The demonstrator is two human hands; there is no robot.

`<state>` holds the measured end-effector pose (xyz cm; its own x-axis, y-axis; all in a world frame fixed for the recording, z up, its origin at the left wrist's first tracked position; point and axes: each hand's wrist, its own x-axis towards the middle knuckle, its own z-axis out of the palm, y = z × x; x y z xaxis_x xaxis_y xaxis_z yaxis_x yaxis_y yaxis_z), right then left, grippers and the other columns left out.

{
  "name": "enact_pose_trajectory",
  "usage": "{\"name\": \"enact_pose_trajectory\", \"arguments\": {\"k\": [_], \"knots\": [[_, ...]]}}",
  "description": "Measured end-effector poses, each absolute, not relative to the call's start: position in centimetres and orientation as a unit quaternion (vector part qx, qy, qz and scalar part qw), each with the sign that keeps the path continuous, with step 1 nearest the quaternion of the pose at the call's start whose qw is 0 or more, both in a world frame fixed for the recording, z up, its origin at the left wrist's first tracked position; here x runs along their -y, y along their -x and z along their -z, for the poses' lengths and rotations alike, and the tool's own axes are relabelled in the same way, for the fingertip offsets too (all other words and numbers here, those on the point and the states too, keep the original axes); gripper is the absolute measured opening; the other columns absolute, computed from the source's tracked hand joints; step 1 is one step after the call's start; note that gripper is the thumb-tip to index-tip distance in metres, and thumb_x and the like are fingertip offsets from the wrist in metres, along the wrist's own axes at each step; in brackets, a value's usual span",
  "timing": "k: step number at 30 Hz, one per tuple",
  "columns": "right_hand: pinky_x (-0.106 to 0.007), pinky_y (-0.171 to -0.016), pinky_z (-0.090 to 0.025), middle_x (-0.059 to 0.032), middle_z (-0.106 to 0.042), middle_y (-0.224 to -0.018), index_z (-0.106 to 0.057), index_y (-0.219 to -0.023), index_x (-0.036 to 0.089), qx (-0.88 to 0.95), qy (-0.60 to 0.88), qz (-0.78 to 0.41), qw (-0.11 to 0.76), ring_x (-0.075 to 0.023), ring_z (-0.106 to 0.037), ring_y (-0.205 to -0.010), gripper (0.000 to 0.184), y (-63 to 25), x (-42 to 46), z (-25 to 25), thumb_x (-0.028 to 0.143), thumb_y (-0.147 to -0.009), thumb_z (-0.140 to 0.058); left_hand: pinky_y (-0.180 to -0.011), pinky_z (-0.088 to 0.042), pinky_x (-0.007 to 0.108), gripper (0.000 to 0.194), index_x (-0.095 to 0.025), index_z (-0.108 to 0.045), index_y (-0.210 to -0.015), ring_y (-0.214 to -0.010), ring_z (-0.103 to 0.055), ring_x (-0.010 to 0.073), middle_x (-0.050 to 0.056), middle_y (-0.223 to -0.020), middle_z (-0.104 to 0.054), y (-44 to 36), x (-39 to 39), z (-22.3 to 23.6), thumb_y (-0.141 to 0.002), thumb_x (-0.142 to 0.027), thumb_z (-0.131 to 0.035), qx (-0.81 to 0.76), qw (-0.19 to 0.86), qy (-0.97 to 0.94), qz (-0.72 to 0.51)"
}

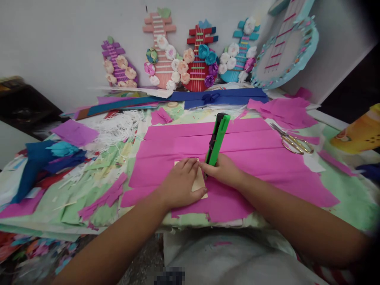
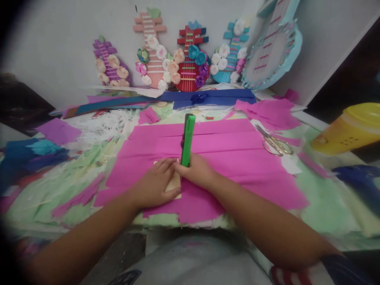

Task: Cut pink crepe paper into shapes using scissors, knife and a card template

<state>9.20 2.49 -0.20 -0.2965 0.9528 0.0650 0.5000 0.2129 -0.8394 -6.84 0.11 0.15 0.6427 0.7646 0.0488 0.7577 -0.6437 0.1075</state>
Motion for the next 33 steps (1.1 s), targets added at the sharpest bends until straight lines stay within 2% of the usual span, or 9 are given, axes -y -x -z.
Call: {"name": "enact_pose_trajectory", "arguments": {"k": [8, 20, 25, 28, 33], "knots": [[-0.019, -0.041, -0.025, 0.0043, -0.044, -0.05, -0.045, -0.058, 0.017, 0.735, 0.523, -0.321, 0.289, -0.0069, -0.036, -0.045, 0.018, -8.9, -2.1, 0.0, 0.032, -0.066, -0.049, -0.099, -0.021, 0.039, 0.067, -0.003, -0.04, -0.12, -0.117, -0.031, 0.0282, 0.018, -0.124, -0.041, 7.0, -0.3, 0.2, -0.072, -0.05, -0.042, -0.41, 0.038, -0.909, -0.066], [-0.02, -0.044, -0.027, 0.003, -0.048, -0.054, -0.048, -0.063, 0.017, 0.725, 0.541, -0.327, 0.272, -0.0081, -0.04, -0.049, 0.02, -8.8, -2.6, 0.1, 0.036, -0.068, -0.048, -0.099, -0.021, 0.037, 0.066, -0.003, -0.041, -0.119, -0.116, -0.031, 0.0284, 0.018, -0.124, -0.04, 6.9, -0.2, 0.0, -0.073, -0.05, -0.042, -0.414, 0.048, -0.907, -0.062], [-0.021, -0.049, -0.034, 0.0023, -0.05, -0.057, -0.044, -0.064, 0.017, 0.72, 0.478, -0.403, 0.3, -0.0093, -0.044, -0.054, 0.023, -9.6, -2.5, 0.2, 0.039, -0.069, -0.05, -0.099, -0.021, 0.039, 0.067, -0.003, -0.039, -0.121, -0.117, -0.03, 0.0283, 0.018, -0.127, -0.038, 7.0, -0.2, 0.1, -0.074, -0.051, -0.04, -0.411, 0.039, -0.909, -0.053], [-0.021, -0.05, -0.035, 0.0031, -0.048, -0.056, -0.04, -0.062, 0.018, 0.71, 0.474, -0.403, 0.329, -0.0092, -0.045, -0.053, 0.027, -10.0, -2.2, 0.4, 0.041, -0.068, -0.052, -0.099, -0.021, 0.039, 0.066, -0.005, -0.039, -0.122, -0.118, -0.03, 0.0278, 0.017, -0.127, -0.038, 7.0, -0.2, 0.0, -0.074, -0.052, -0.04, -0.413, 0.042, -0.908, -0.052], [-0.021, -0.046, -0.032, 0.0052, -0.042, -0.051, -0.039, -0.059, 0.019, 0.726, 0.479, -0.369, 0.327, -0.0076, -0.039, -0.048, 0.026, -10.0, -1.9, 0.5, 0.039, -0.068, -0.053, -0.099, -0.021, 0.038, 0.067, -0.006, -0.038, -0.123, -0.118, -0.03, 0.0279, 0.016, -0.128, -0.037, 7.0, -0.2, 0.0, -0.074, -0.051, -0.042, -0.413, 0.045, -0.908, -0.059]]}}
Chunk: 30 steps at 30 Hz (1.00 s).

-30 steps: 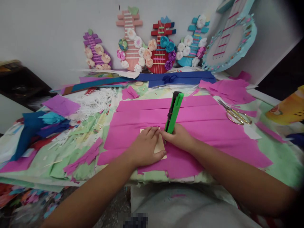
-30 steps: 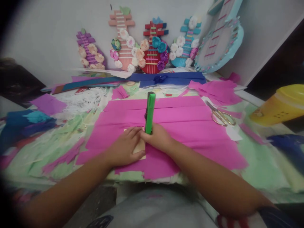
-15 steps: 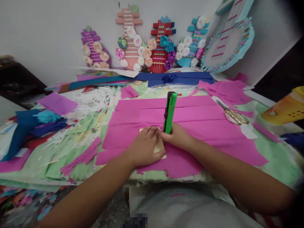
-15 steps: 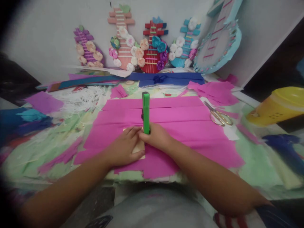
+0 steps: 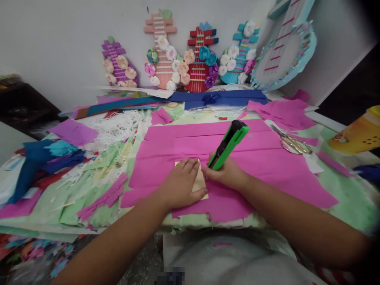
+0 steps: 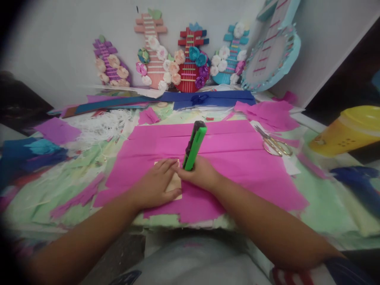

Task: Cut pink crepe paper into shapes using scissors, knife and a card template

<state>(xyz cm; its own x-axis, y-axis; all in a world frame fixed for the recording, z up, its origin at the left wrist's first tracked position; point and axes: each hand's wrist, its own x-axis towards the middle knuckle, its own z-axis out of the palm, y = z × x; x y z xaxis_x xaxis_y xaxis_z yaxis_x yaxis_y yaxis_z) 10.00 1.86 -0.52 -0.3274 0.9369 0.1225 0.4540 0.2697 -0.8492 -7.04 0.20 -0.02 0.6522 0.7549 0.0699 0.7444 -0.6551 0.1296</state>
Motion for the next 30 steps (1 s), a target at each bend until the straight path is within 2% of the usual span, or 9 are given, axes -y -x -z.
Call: {"name": "enact_pose_trajectory", "arguments": {"k": [7, 14, 21, 30], "knots": [[-0.02, -0.045, -0.029, 0.0059, -0.04, -0.05, -0.037, -0.057, 0.019, 0.743, 0.449, -0.36, 0.342, -0.0061, -0.036, -0.046, 0.023, -9.92, -1.4, -0.1, 0.031, -0.065, -0.055, -0.099, -0.021, 0.041, 0.068, -0.007, -0.034, -0.125, -0.12, -0.027, 0.0282, 0.017, -0.13, -0.035, 7.21, -0.35, 0.5, -0.075, -0.053, -0.039, -0.414, 0.058, -0.906, -0.06], [-0.021, -0.047, -0.03, 0.0048, -0.043, -0.051, -0.04, -0.06, 0.018, 0.78, 0.435, -0.34, 0.293, -0.0072, -0.038, -0.047, 0.015, -9.79, -1.04, 0.16, 0.027, -0.068, -0.05, -0.099, -0.021, 0.041, 0.069, -0.005, -0.034, -0.125, -0.12, -0.027, 0.0289, 0.017, -0.13, -0.035, 7.17, -0.34, 0.61, -0.075, -0.053, -0.039, -0.416, 0.047, -0.907, -0.056], [-0.021, -0.046, -0.028, 0.0063, -0.039, -0.05, -0.034, -0.056, 0.019, 0.745, 0.456, -0.327, 0.361, -0.0065, -0.035, -0.047, 0.027, -10.02, -1.69, 0.35, 0.033, -0.065, -0.056, -0.099, -0.022, 0.042, 0.067, -0.006, -0.035, -0.124, -0.119, -0.028, 0.0284, 0.017, -0.129, -0.036, 7.15, -0.31, 0.52, -0.075, -0.052, -0.039, -0.417, 0.052, -0.905, -0.059], [-0.02, -0.044, -0.028, 0.0058, -0.039, -0.048, -0.038, -0.056, 0.019, 0.759, 0.457, -0.317, 0.338, -0.0067, -0.035, -0.046, 0.02, -9.8, -1.47, 0.37, 0.028, -0.065, -0.053, -0.099, -0.021, 0.04, 0.069, -0.005, -0.035, -0.124, -0.119, -0.029, 0.0277, 0.016, -0.129, -0.037, 7.12, -0.37, 0.57, -0.075, -0.052, -0.039, -0.412, 0.033, -0.909, -0.055]]}}
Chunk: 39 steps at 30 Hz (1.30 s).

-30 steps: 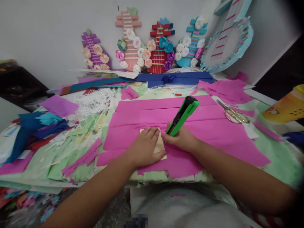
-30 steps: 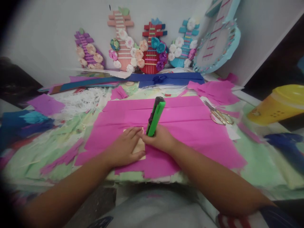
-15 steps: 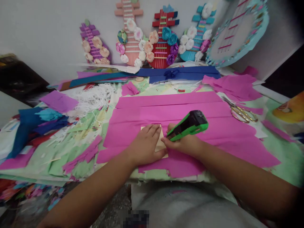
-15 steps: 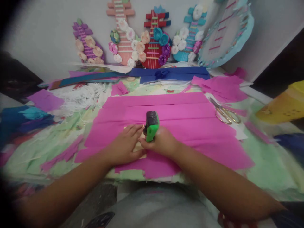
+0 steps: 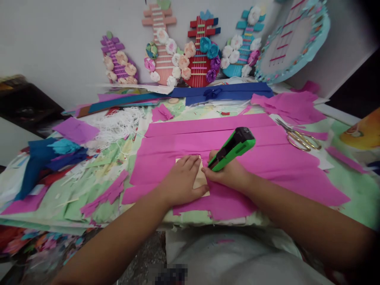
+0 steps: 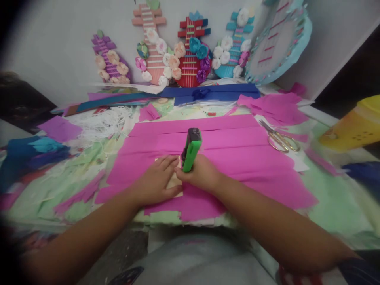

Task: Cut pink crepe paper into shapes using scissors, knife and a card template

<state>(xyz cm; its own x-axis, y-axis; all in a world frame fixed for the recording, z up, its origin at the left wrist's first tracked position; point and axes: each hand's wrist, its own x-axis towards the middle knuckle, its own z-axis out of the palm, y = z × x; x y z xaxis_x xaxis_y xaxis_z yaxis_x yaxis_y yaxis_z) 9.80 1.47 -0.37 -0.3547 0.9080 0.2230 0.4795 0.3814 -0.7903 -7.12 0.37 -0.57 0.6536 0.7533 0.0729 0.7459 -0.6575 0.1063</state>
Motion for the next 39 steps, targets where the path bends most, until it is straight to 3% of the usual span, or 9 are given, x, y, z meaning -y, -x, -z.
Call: {"name": "enact_pose_trajectory", "arguments": {"k": [7, 29, 39], "knots": [[-0.02, -0.045, -0.03, 0.0062, -0.036, -0.05, -0.034, -0.056, 0.019, 0.734, 0.453, -0.351, 0.364, -0.0062, -0.036, -0.047, 0.028, -10.14, -1.69, 0.32, 0.035, -0.067, -0.054, -0.099, -0.022, 0.039, 0.067, -0.006, -0.037, -0.122, -0.118, -0.029, 0.0275, 0.016, -0.128, -0.038, 7.09, -0.28, 0.28, -0.074, -0.052, -0.04, -0.416, 0.04, -0.907, -0.055], [-0.02, -0.045, -0.029, 0.0055, -0.041, -0.048, -0.039, -0.058, 0.019, 0.763, 0.458, -0.331, 0.315, -0.0068, -0.038, -0.045, 0.017, -9.74, -0.99, 0.54, 0.025, -0.065, -0.053, -0.099, -0.021, 0.039, 0.068, -0.006, -0.034, -0.125, -0.119, -0.028, 0.0275, 0.016, -0.13, -0.035, 7.06, -0.31, 0.26, -0.075, -0.052, -0.041, -0.419, 0.049, -0.906, -0.047], [-0.022, -0.048, -0.032, 0.0046, -0.04, -0.052, -0.038, -0.058, 0.018, 0.713, 0.472, -0.369, 0.363, -0.008, -0.039, -0.05, 0.028, -10.17, -1.61, 0.23, 0.04, -0.068, -0.053, -0.099, -0.022, 0.039, 0.067, -0.007, -0.036, -0.124, -0.118, -0.029, 0.0266, 0.015, -0.128, -0.037, 7.1, -0.26, 0.28, -0.074, -0.052, -0.042, -0.418, 0.055, -0.905, -0.058]]}}
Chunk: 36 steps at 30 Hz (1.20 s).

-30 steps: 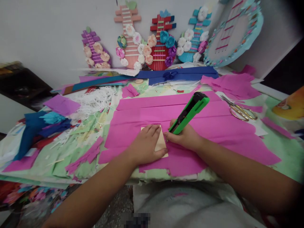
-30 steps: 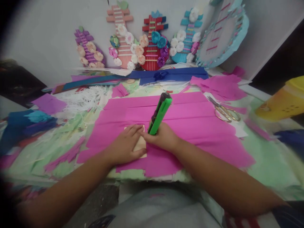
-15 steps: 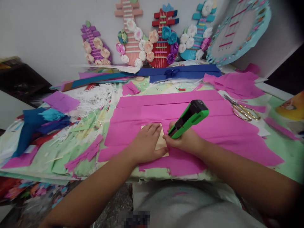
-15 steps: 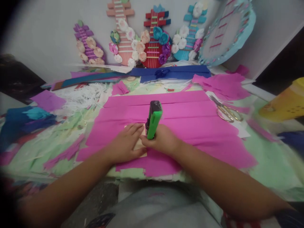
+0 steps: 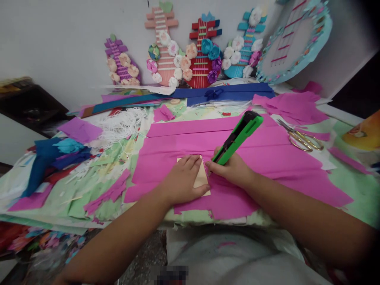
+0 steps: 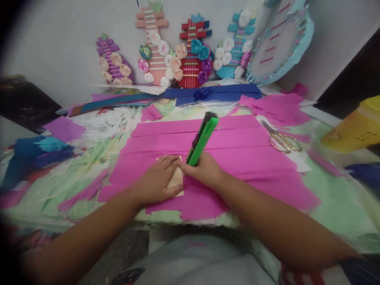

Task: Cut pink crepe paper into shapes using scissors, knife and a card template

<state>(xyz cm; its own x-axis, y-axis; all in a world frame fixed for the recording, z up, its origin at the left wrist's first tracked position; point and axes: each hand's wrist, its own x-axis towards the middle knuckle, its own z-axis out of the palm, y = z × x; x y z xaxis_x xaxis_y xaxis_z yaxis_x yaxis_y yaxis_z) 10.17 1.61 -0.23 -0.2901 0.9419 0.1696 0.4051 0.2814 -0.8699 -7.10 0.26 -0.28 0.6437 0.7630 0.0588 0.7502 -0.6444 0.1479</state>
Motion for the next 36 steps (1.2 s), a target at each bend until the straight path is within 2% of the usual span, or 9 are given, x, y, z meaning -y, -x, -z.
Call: {"name": "enact_pose_trajectory", "arguments": {"k": [8, 17, 20, 25, 36], "knots": [[-0.021, -0.046, -0.03, 0.0051, -0.037, -0.05, -0.038, -0.056, 0.018, 0.723, 0.465, -0.39, 0.331, -0.0075, -0.037, -0.049, 0.028, -10.24, -1.51, 0.36, 0.04, -0.068, -0.052, -0.099, -0.02, 0.039, 0.069, -0.006, -0.034, -0.125, -0.12, -0.027, 0.0269, 0.016, -0.13, -0.036, 7.1, -0.34, 0.14, -0.074, -0.052, -0.041, -0.419, 0.058, -0.905, -0.048], [-0.02, -0.045, -0.028, 0.0057, -0.039, -0.048, -0.039, -0.056, 0.018, 0.754, 0.449, -0.369, 0.307, -0.0066, -0.035, -0.047, 0.019, -9.97, -1.13, 0.55, 0.026, -0.064, -0.054, -0.1, -0.019, 0.039, 0.071, -0.005, -0.033, -0.126, -0.121, -0.025, 0.0288, 0.016, -0.132, -0.032, 7.12, -0.35, 0.31, -0.075, -0.053, -0.039, -0.424, 0.054, -0.903, -0.037], [-0.021, -0.045, -0.029, 0.0058, -0.037, -0.048, -0.038, -0.056, 0.018, 0.748, 0.455, -0.375, 0.305, -0.0069, -0.035, -0.047, 0.022, -10.01, -1.26, 0.53, 0.03, -0.065, -0.054, -0.1, -0.02, 0.039, 0.071, -0.004, -0.033, -0.126, -0.121, -0.026, 0.0281, 0.016, -0.131, -0.034, 7.12, -0.31, 0.24, -0.075, -0.053, -0.039, -0.425, 0.057, -0.903, -0.037], [-0.022, -0.049, -0.033, 0.0047, -0.039, -0.052, -0.038, -0.058, 0.018, 0.707, 0.472, -0.391, 0.353, -0.0084, -0.039, -0.051, 0.027, -10.2, -1.61, 0.27, 0.038, -0.068, -0.053, -0.099, -0.021, 0.039, 0.07, -0.007, -0.034, -0.126, -0.12, -0.027, 0.0272, 0.015, -0.13, -0.035, 7.13, -0.26, 0.19, -0.075, -0.054, -0.039, -0.422, 0.056, -0.904, -0.045], [-0.021, -0.046, -0.029, 0.0051, -0.036, -0.049, -0.038, -0.056, 0.018, 0.729, 0.468, -0.384, 0.319, -0.0076, -0.036, -0.049, 0.026, -10.16, -1.45, 0.53, 0.036, -0.068, -0.052, -0.1, -0.02, 0.039, 0.071, -0.005, -0.034, -0.125, -0.119, -0.028, 0.0275, 0.016, -0.129, -0.036, 7.25, -0.37, 0.4, -0.074, -0.053, -0.04, -0.418, 0.046, -0.906, -0.048]]}}
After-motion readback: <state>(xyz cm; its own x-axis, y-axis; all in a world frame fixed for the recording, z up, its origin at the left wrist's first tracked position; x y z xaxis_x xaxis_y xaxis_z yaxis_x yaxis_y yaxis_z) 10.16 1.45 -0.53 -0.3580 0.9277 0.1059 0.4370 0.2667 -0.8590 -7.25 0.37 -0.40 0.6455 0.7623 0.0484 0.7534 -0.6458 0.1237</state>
